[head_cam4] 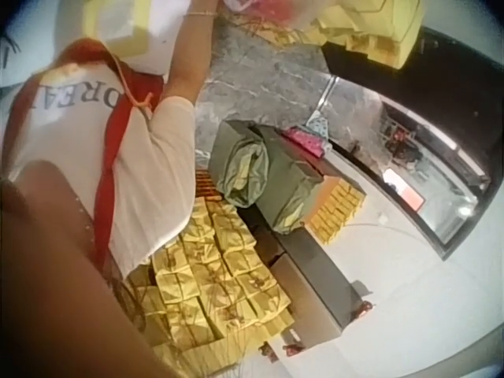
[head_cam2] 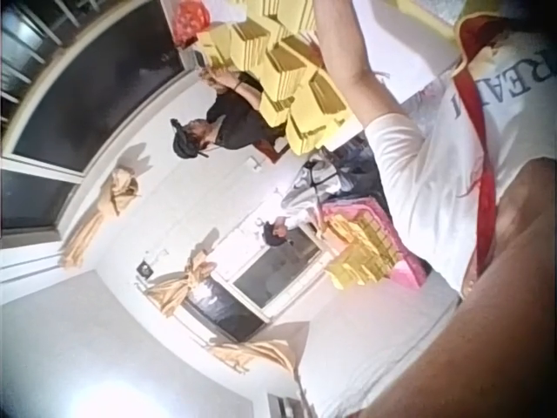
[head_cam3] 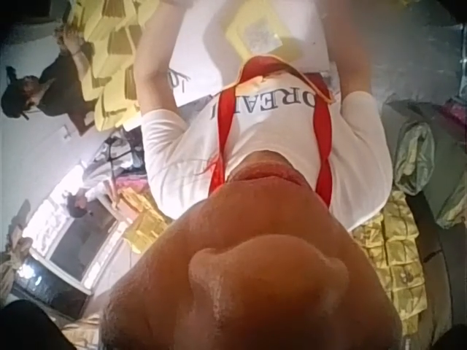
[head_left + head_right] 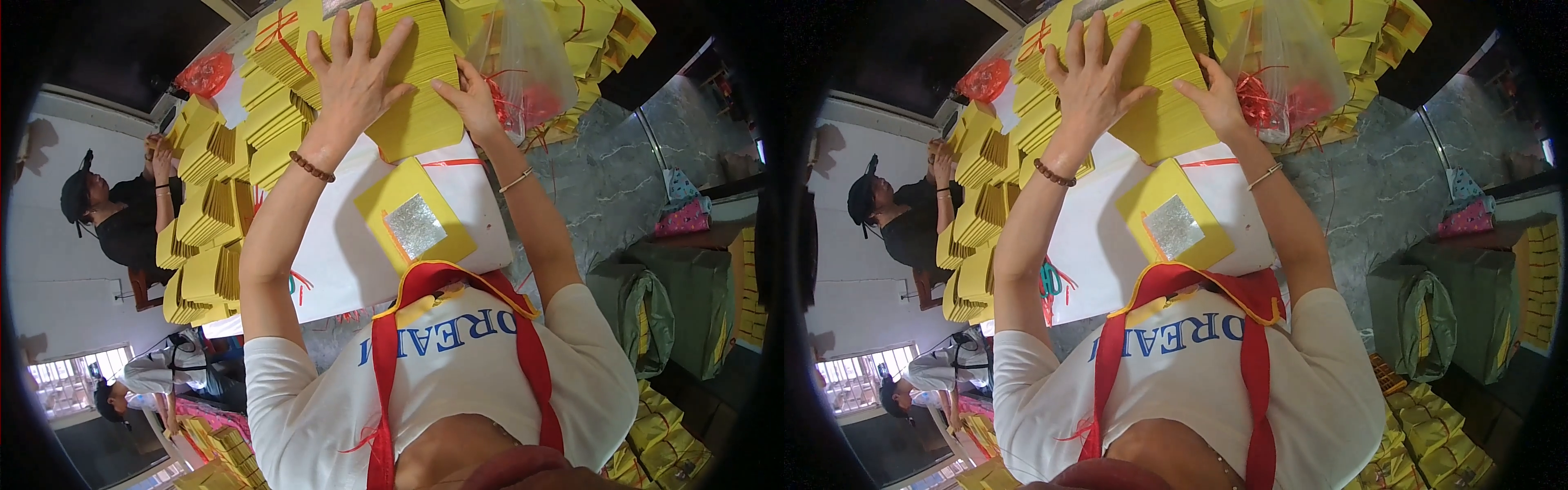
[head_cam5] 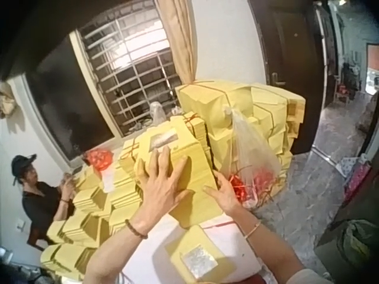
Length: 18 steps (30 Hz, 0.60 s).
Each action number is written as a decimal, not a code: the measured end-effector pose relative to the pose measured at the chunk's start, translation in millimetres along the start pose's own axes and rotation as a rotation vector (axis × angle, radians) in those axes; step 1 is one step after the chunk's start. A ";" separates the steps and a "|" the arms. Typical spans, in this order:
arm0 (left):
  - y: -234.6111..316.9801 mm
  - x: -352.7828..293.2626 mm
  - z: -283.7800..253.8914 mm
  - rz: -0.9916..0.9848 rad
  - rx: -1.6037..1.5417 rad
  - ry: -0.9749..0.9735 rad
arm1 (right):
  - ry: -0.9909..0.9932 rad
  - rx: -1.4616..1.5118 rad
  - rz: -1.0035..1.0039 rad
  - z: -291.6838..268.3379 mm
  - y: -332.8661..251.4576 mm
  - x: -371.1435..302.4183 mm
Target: Folding and stacking yellow joss paper sheets with silver foil squares.
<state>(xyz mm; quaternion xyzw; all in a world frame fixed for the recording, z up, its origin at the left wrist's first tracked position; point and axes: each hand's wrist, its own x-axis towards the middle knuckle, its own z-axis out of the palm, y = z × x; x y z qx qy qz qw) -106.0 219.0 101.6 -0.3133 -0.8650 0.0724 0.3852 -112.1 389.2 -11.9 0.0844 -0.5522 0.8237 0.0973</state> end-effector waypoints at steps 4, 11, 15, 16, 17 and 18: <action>-1.5 1.9 0.6 0.011 -0.005 0.022 | -0.008 0.001 -0.020 -1.3 2.1 1.5; -4.5 3.6 0.7 0.016 -0.026 0.049 | -0.002 0.011 -0.003 2.7 -1.4 -0.4; -7.3 4.2 1.1 0.024 -0.042 0.062 | 0.012 -0.020 -0.008 0.9 1.4 0.6; -7.1 4.5 0.8 0.027 -0.041 0.062 | 0.013 -0.018 -0.010 0.4 1.6 0.6; -6.8 4.6 0.1 0.029 -0.035 0.064 | 0.007 -0.018 -0.007 -0.1 1.7 0.5; -6.5 4.8 0.1 0.030 -0.031 0.065 | 0.002 -0.018 -0.004 0.0 0.7 0.4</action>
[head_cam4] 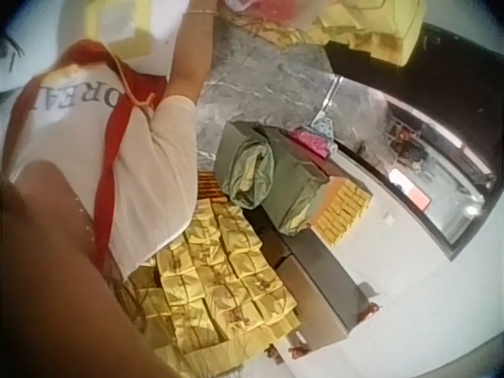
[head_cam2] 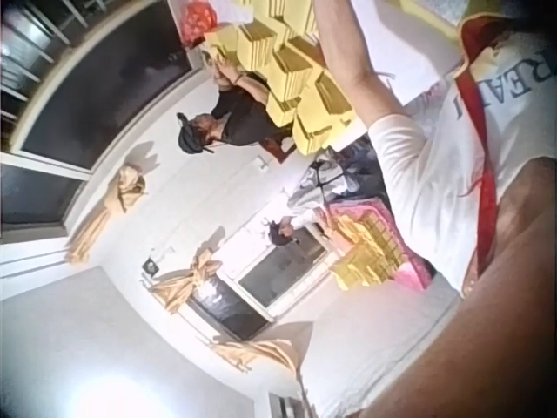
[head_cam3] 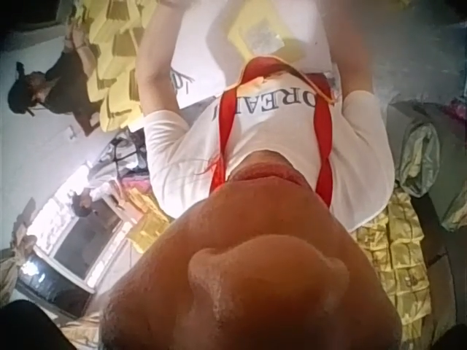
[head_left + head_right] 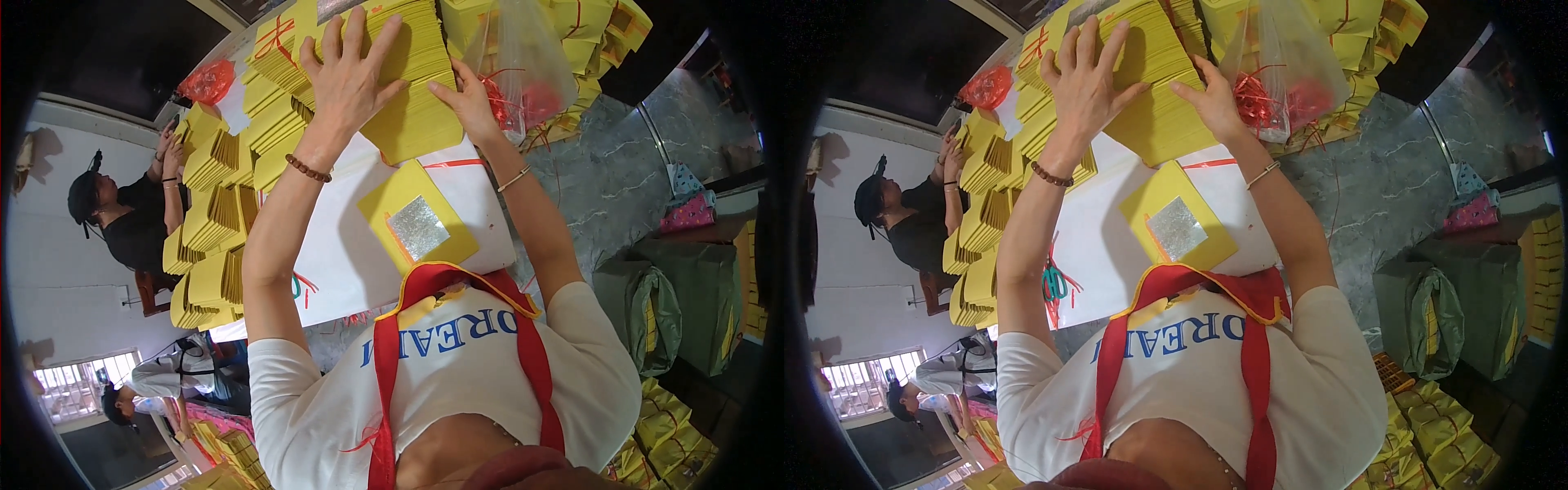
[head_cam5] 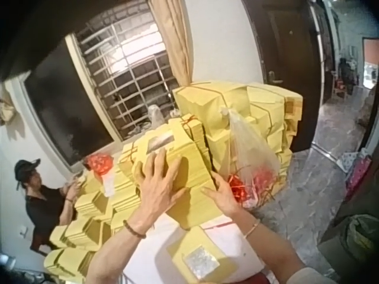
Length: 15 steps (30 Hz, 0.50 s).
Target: Folding and stacking yellow joss paper sheets with silver foil squares.
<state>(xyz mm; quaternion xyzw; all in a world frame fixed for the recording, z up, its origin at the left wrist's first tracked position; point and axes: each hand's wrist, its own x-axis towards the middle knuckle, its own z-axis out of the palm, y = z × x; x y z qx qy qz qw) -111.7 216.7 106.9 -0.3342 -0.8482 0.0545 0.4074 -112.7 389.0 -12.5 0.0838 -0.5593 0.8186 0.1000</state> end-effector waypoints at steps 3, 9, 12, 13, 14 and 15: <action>-1.3 -2.8 1.9 -0.016 0.029 -0.031 | 0.035 0.066 0.040 3.9 -2.0 -1.6; 0.0 -3.0 1.4 -0.027 0.037 -0.036 | 0.099 0.096 0.052 12.4 -8.0 -0.2; -0.2 -3.1 1.2 -0.022 0.036 -0.027 | 0.112 0.099 0.077 11.1 -8.9 1.2; 0.2 -2.7 1.5 -0.023 0.035 -0.027 | 0.112 0.098 0.077 9.7 -8.9 3.1; 0.6 -2.0 2.1 -0.023 0.034 -0.029 | 0.110 0.100 0.097 7.8 -8.7 6.0; 0.5 -2.0 2.2 -0.024 0.035 -0.028 | 0.106 0.102 0.115 7.8 -10.4 7.6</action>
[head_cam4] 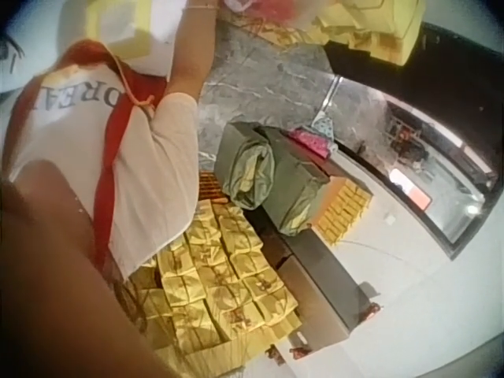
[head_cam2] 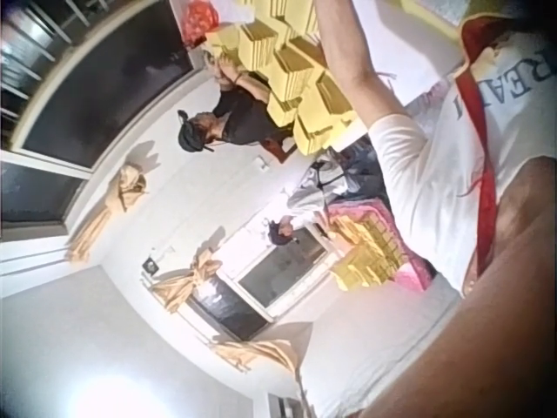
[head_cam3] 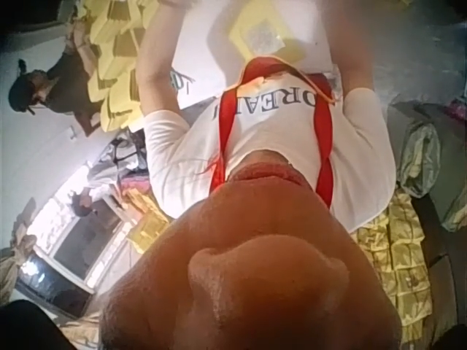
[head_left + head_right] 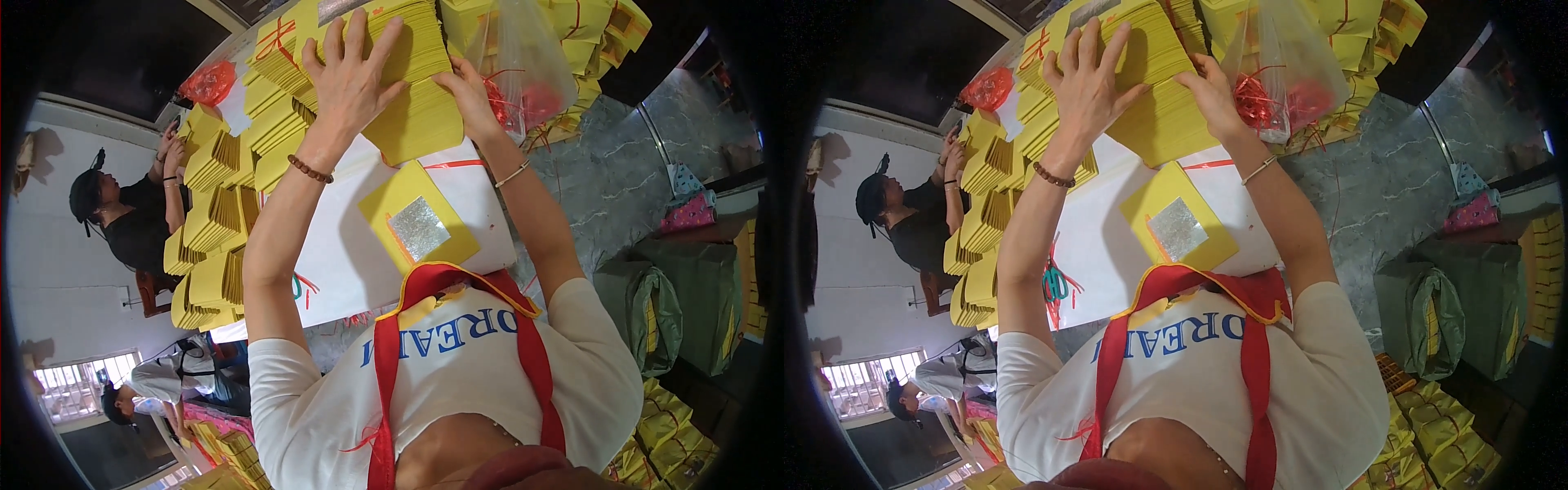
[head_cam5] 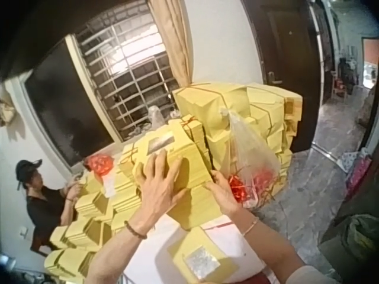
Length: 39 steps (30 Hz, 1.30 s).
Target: Folding and stacking yellow joss paper sheets with silver foil squares.
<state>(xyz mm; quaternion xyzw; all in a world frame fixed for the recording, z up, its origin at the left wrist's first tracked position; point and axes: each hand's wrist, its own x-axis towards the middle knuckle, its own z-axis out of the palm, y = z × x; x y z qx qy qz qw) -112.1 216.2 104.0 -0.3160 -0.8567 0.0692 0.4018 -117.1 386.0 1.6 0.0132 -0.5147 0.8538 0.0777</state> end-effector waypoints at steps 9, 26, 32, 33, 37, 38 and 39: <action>-7.7 -1.1 1.7 0.006 -0.005 0.028 | -0.069 -0.327 -0.176 -5.1 -25.2 14.1; -16.1 18.1 -7.2 0.014 -0.033 0.109 | -0.170 -0.554 -0.296 -6.6 -53.9 36.7; -31.4 26.8 -7.4 0.048 -0.048 0.152 | -0.065 -0.466 -0.216 -26.6 -46.5 30.3; -31.1 31.1 -11.9 0.044 -0.051 0.144 | -0.039 -0.447 -0.195 -29.3 -44.1 26.0; -34.7 43.5 -28.7 -0.069 -0.149 -0.052 | -0.091 -0.357 -0.092 -32.1 -28.9 8.9; -38.5 45.8 -26.2 -0.052 -0.153 -0.029 | -0.094 -0.355 -0.094 -32.0 -26.7 7.0; -40.6 47.5 -26.1 -0.036 -0.157 -0.007 | -0.105 -0.310 -0.063 -29.7 -26.0 3.9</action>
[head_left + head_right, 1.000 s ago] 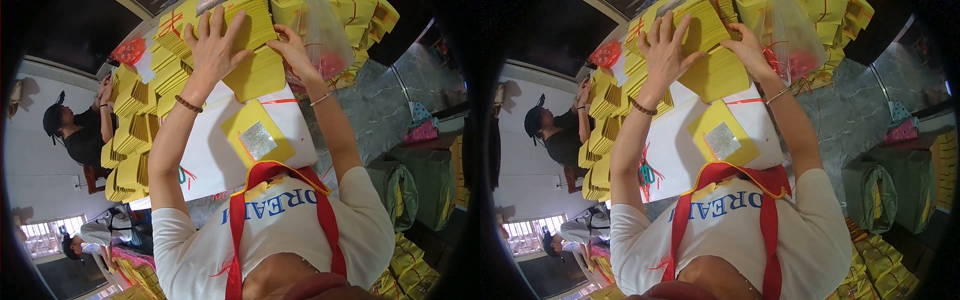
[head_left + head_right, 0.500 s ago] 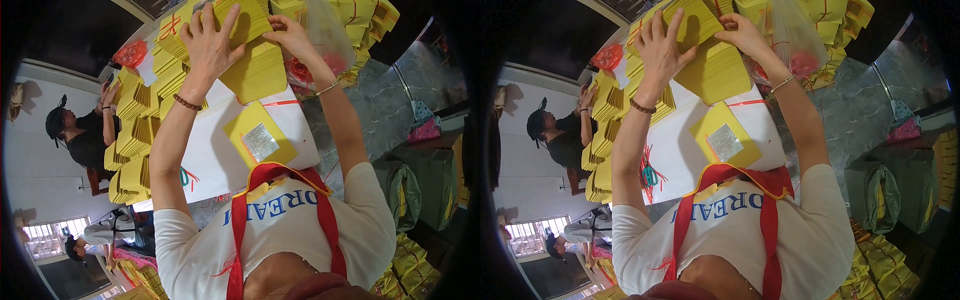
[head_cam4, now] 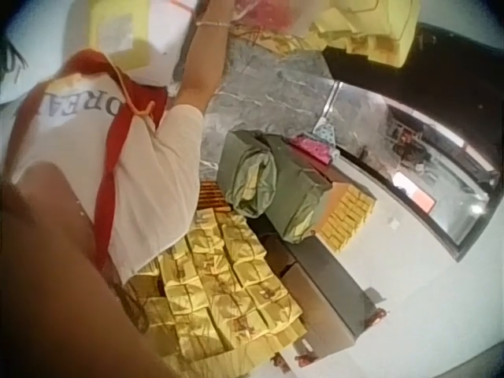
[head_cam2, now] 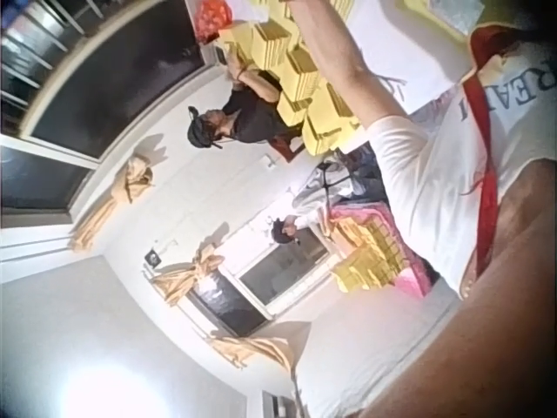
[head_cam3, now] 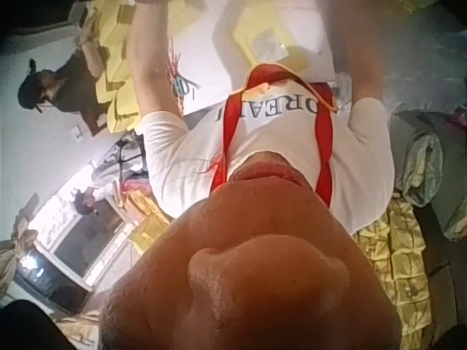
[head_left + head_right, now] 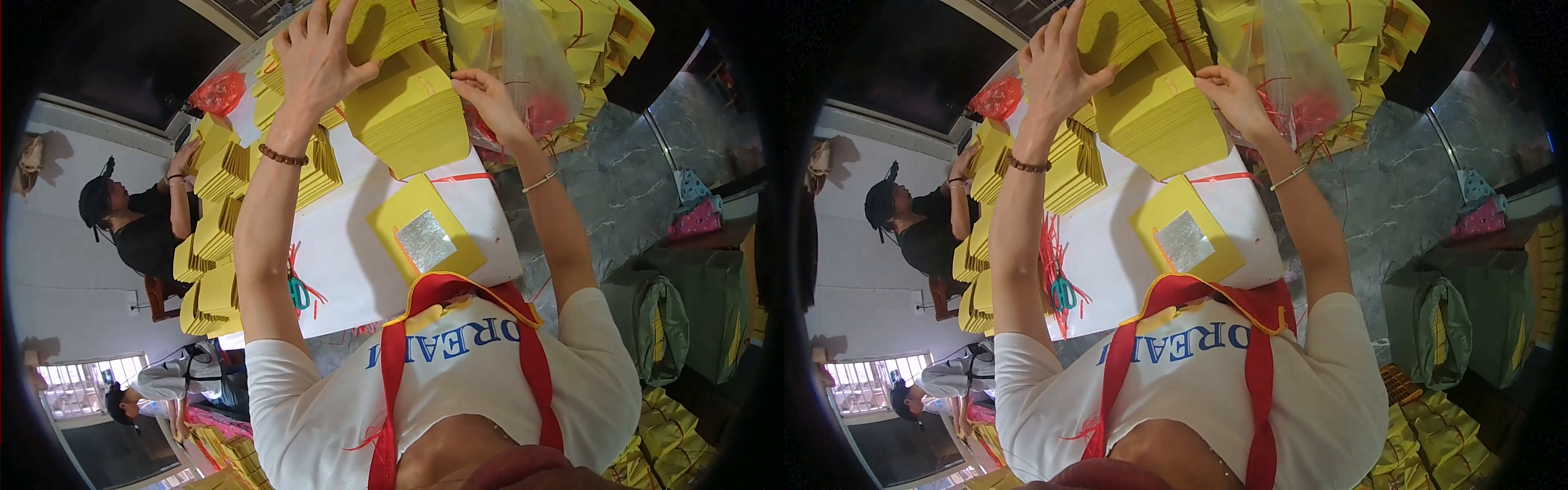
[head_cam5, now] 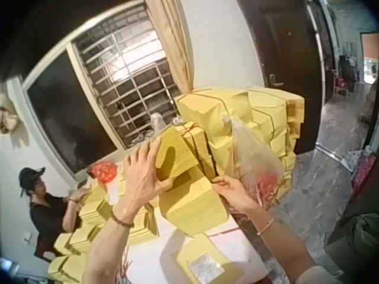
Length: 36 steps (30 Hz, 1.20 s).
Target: Folding and stacking yellow joss paper sheets with silver foil squares.
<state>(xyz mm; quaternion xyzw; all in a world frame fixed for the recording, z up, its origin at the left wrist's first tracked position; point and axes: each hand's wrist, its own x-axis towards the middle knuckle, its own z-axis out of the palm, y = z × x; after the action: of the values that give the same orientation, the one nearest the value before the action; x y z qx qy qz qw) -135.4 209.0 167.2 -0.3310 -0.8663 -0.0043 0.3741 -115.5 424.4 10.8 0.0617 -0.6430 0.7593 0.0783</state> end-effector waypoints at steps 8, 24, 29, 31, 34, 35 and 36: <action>-37.6 1.7 31.1 0.322 -0.390 0.424 | -0.014 -0.094 0.001 6.5 -0.4 1.0; -6.0 -17.3 7.9 0.095 0.045 0.007 | -0.184 1.244 0.323 93.4 -40.3 62.3; -35.3 -10.1 -7.9 -0.446 -0.961 -0.074 | -0.148 1.307 0.318 92.4 -32.1 58.2; -78.1 -0.2 -1.9 -0.536 -0.968 0.035 | -0.059 1.242 0.397 95.7 -38.7 54.7; -120.9 -18.8 29.8 -1.102 -1.014 -0.129 | -0.106 1.216 0.366 92.7 -35.9 53.7; -134.1 -34.7 46.2 -1.175 -1.378 -0.299 | -0.123 1.218 0.371 94.2 -34.6 54.5; -144.2 -43.9 56.9 -1.213 -1.746 -0.482 | -0.139 1.215 0.373 96.0 -32.3 55.9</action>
<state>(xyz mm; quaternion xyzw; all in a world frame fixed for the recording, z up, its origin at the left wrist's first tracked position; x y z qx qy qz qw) -233.2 85.8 132.2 0.0080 -0.6342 -0.7368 -0.2341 -164.5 337.1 68.8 0.0315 -0.1012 0.9836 -0.1459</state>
